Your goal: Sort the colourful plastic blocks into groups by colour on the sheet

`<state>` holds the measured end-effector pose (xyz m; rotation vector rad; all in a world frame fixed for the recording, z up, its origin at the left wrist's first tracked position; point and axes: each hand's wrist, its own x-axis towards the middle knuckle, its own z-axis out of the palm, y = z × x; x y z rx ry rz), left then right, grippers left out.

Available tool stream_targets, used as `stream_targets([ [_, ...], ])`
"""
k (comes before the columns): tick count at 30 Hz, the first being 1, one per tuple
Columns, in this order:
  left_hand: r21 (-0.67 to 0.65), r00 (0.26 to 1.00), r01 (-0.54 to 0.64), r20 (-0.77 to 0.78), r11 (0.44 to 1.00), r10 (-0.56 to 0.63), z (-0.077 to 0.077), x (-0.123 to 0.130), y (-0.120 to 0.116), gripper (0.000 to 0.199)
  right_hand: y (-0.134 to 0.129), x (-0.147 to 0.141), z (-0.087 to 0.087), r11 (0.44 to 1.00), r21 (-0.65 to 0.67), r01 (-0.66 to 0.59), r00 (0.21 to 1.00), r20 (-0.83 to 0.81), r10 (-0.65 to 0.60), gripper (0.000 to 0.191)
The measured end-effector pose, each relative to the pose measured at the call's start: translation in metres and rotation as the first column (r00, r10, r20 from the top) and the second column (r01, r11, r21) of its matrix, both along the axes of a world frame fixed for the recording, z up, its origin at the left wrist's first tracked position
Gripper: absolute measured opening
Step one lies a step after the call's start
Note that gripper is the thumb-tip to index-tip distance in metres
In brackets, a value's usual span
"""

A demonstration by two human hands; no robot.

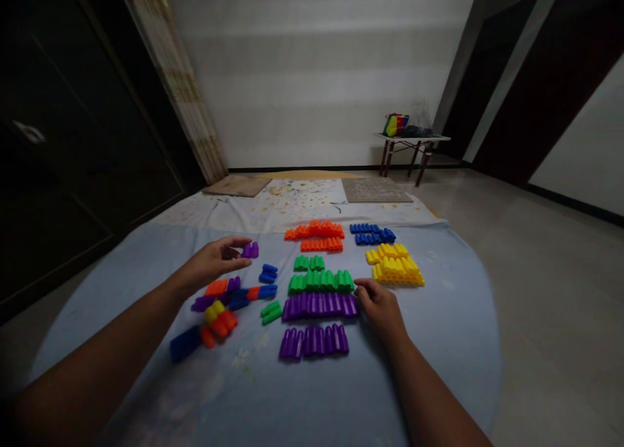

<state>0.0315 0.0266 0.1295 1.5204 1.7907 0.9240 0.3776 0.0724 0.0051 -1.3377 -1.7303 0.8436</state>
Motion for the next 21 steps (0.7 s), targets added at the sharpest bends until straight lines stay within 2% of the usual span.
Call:
stream_targets([
  [4,-0.031,0.993,-0.121,-0.012,0.992,0.121,0.005,-0.031,-0.010,0.065,-0.001,0.000,0.001,1.000,-0.012,0.002,1.000,0.017,-0.002,0.038],
  [8,-0.054,0.981,-0.189,0.026,0.980,0.191,-0.005,-0.050,-0.018,0.064,-0.001,0.000,0.002,1.000,0.005,0.002,1.000,0.022,-0.002,0.038],
  [14,-0.060,0.975,-0.216,0.043,0.974,0.219,-0.020,-0.068,-0.021,0.064,0.002,0.001,-0.005,1.000,-0.017,-0.006,1.000,0.012,0.006,0.038],
  [21,-0.019,0.970,-0.236,0.049,0.971,0.237,-0.021,-0.076,-0.017,0.059,0.000,0.000,-0.002,1.000,-0.009,0.009,1.000,0.000,-0.009,0.037],
])
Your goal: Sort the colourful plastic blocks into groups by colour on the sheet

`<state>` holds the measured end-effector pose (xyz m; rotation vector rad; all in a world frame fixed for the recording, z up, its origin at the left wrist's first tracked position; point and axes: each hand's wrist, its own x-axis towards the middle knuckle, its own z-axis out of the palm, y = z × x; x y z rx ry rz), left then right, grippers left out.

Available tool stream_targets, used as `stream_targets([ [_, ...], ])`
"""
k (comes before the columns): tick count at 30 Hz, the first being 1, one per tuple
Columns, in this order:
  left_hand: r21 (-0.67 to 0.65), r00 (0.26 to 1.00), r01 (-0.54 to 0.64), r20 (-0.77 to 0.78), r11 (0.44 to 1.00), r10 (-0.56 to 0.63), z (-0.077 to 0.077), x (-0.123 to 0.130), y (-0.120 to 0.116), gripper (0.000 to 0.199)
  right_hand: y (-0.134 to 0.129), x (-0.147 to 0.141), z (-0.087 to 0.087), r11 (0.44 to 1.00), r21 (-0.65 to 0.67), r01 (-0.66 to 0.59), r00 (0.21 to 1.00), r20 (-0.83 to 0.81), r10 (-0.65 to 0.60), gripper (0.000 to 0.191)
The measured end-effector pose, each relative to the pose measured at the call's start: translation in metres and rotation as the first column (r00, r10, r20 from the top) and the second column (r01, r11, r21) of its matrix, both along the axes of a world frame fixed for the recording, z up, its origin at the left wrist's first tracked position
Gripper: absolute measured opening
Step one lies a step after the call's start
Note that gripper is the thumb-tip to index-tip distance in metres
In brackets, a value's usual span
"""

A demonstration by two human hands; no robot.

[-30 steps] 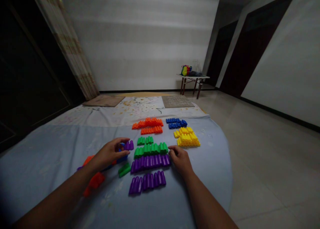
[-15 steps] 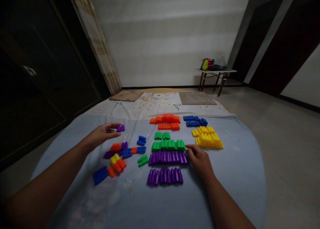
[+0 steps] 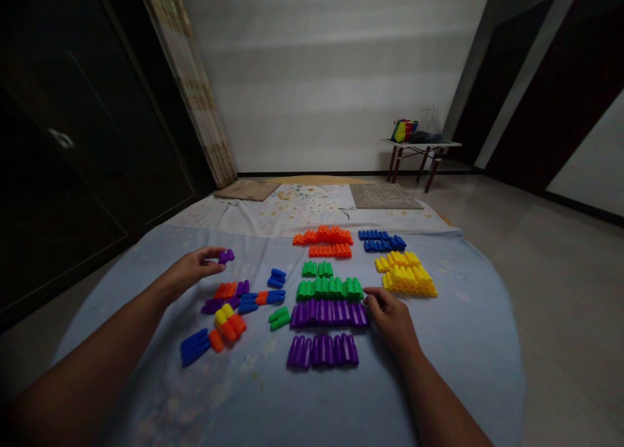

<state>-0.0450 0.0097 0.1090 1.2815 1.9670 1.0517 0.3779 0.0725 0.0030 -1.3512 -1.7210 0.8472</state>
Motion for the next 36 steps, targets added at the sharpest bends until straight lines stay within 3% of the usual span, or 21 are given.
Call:
stream_targets([
  [4,-0.011,1.000,0.014,-0.003,1.000,-0.014,-0.003,0.011,0.002,0.060,-0.001,0.000,0.003,1.000,-0.001,-0.003,1.000,0.005,0.003,0.038],
  [15,-0.109,0.993,0.106,-0.032,0.988,-0.110,-0.032,0.041,0.007,0.058,-0.001,0.000,0.002,1.000,-0.004,-0.017,1.000,0.006,0.017,0.037],
  [21,-0.081,0.983,0.154,-0.093,0.985,-0.161,-0.024,0.062,0.008,0.052,-0.001,-0.004,0.005,1.000,0.029,-0.009,0.998,-0.054,0.011,0.032],
  [30,-0.044,0.876,0.455,-0.159,0.889,-0.456,-0.021,0.133,0.011,0.046,-0.001,-0.004,0.009,0.999,0.054,0.000,0.999,-0.044,0.002,0.032],
  [36,-0.078,0.844,0.493,-0.198,0.866,-0.498,-0.019,0.152,0.007,0.047,-0.002,-0.005,0.011,0.997,0.081,-0.001,0.999,-0.039,0.004,0.029],
])
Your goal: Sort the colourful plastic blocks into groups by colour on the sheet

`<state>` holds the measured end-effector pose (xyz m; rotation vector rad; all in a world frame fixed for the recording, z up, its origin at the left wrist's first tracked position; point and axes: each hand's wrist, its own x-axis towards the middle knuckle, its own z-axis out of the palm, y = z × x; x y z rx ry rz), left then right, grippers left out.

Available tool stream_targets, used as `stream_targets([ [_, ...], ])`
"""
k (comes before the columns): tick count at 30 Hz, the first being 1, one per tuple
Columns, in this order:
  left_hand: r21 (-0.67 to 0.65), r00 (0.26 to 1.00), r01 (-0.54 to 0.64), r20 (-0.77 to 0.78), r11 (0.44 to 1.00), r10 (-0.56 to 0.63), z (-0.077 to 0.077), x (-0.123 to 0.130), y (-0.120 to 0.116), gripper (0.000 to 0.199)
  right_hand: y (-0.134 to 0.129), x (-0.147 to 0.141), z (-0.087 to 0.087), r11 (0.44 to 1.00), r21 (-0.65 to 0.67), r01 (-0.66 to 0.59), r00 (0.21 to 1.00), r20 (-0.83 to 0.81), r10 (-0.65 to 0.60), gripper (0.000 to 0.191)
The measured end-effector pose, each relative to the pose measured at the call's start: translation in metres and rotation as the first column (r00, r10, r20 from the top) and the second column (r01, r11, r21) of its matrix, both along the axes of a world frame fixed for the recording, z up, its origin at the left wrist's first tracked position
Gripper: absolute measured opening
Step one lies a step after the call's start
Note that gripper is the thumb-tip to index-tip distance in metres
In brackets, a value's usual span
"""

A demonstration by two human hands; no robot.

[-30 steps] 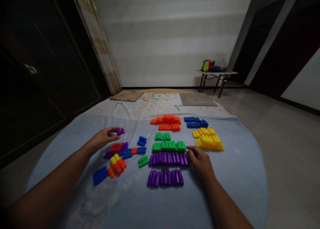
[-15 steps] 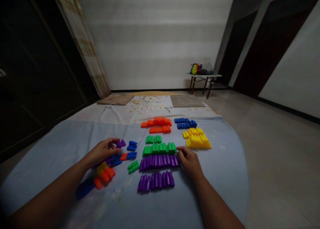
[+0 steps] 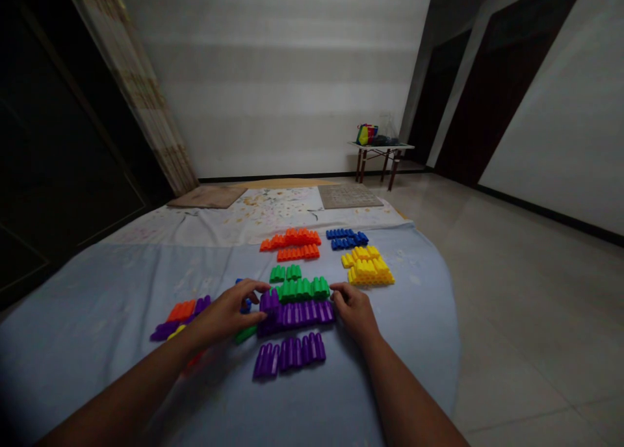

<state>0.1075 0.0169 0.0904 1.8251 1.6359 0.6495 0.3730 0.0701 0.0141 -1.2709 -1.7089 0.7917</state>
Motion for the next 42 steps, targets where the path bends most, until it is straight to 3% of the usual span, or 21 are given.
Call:
stream_targets([
  [7,0.026,0.999,0.036,-0.034,0.999,-0.035,0.000,0.003,0.001,0.044,-0.001,0.000,0.003,1.000,-0.002,-0.006,1.000,-0.005,0.006,0.028],
  [12,0.012,0.998,0.012,-0.062,1.000,-0.011,0.007,0.004,0.000,0.053,0.003,0.001,-0.001,1.000,-0.017,0.007,1.000,0.014,-0.007,0.029],
  [17,0.010,0.994,0.028,-0.102,1.000,-0.027,0.012,0.006,-0.006,0.045,0.003,0.000,-0.001,1.000,-0.002,0.017,1.000,0.014,-0.017,0.027],
  [21,0.009,0.989,0.064,-0.135,0.998,-0.062,0.013,0.025,-0.006,0.043,0.002,0.000,0.000,1.000,0.008,0.017,1.000,0.015,-0.017,0.026],
  [28,0.151,0.965,0.186,-0.215,0.971,-0.151,0.015,0.057,0.007,0.042,0.004,0.002,-0.003,0.999,-0.011,0.041,0.998,-0.038,-0.041,0.026],
  [42,0.126,0.970,0.085,-0.238,0.988,-0.053,0.024,0.037,0.016,0.042,0.003,0.002,0.001,0.999,0.025,0.036,0.999,-0.009,-0.036,0.025],
])
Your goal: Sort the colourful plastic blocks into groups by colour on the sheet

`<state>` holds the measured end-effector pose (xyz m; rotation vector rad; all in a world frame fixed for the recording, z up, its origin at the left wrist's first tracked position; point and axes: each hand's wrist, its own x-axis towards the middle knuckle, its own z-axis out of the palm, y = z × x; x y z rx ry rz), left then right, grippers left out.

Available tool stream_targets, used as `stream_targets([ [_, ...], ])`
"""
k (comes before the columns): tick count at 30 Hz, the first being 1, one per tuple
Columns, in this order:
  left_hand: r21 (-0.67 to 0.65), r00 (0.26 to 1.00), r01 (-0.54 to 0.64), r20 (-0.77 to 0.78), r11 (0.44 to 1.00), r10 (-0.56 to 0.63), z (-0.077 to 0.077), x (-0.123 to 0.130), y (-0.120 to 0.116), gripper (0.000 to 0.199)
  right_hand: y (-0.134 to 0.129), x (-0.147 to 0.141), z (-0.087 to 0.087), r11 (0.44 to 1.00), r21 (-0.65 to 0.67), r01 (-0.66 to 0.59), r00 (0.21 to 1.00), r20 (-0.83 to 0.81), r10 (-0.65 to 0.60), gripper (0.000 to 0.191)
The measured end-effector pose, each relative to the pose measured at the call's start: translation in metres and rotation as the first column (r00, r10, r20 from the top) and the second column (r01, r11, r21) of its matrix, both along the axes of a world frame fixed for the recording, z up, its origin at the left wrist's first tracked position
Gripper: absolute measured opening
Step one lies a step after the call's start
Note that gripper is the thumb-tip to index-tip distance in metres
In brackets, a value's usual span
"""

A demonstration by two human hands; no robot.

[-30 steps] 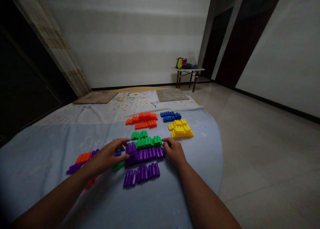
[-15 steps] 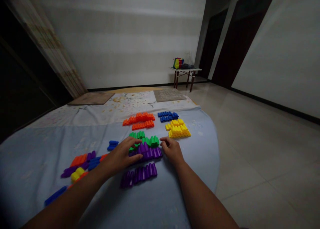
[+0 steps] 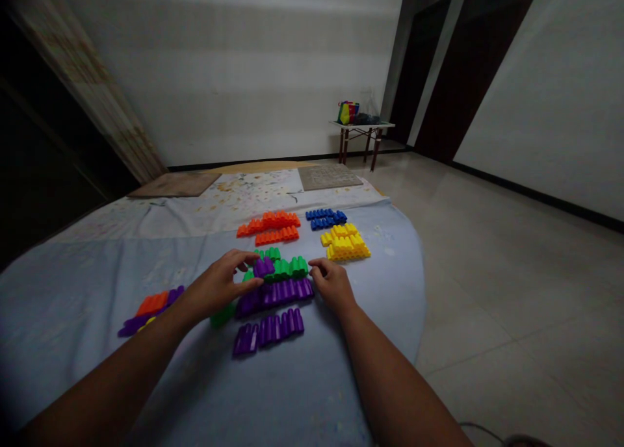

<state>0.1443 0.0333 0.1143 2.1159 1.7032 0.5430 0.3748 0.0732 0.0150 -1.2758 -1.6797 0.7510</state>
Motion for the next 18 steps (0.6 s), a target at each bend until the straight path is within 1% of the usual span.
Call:
stream_targets([
  [3,-0.047,1.000,0.012,0.003,0.999,-0.012,0.007,-0.001,-0.017,0.043,0.000,0.000,0.001,1.000,0.006,0.010,1.000,0.009,-0.010,0.026],
  [5,-0.095,0.998,0.070,-0.002,0.993,-0.071,0.007,0.000,-0.034,0.042,-0.001,0.000,0.003,1.000,0.004,0.014,1.000,0.005,-0.014,0.026],
  [7,-0.145,0.991,0.130,-0.016,0.981,-0.133,0.003,0.000,-0.050,0.041,-0.001,0.000,0.004,1.000,0.003,0.010,1.000,0.002,-0.010,0.025],
  [10,-0.165,0.985,0.145,-0.065,0.976,-0.158,-0.009,0.001,-0.066,0.043,-0.002,-0.001,0.004,1.000,0.004,0.009,1.000,0.004,-0.009,0.025],
  [13,-0.144,0.981,0.134,-0.120,0.980,-0.152,-0.018,0.003,-0.070,0.044,-0.002,-0.001,0.003,1.000,0.004,0.013,1.000,-0.002,-0.013,0.025],
  [18,-0.127,0.969,0.139,-0.185,0.982,-0.161,-0.024,0.005,-0.067,0.043,-0.001,0.000,0.002,1.000,0.012,0.012,1.000,-0.006,-0.012,0.025],
])
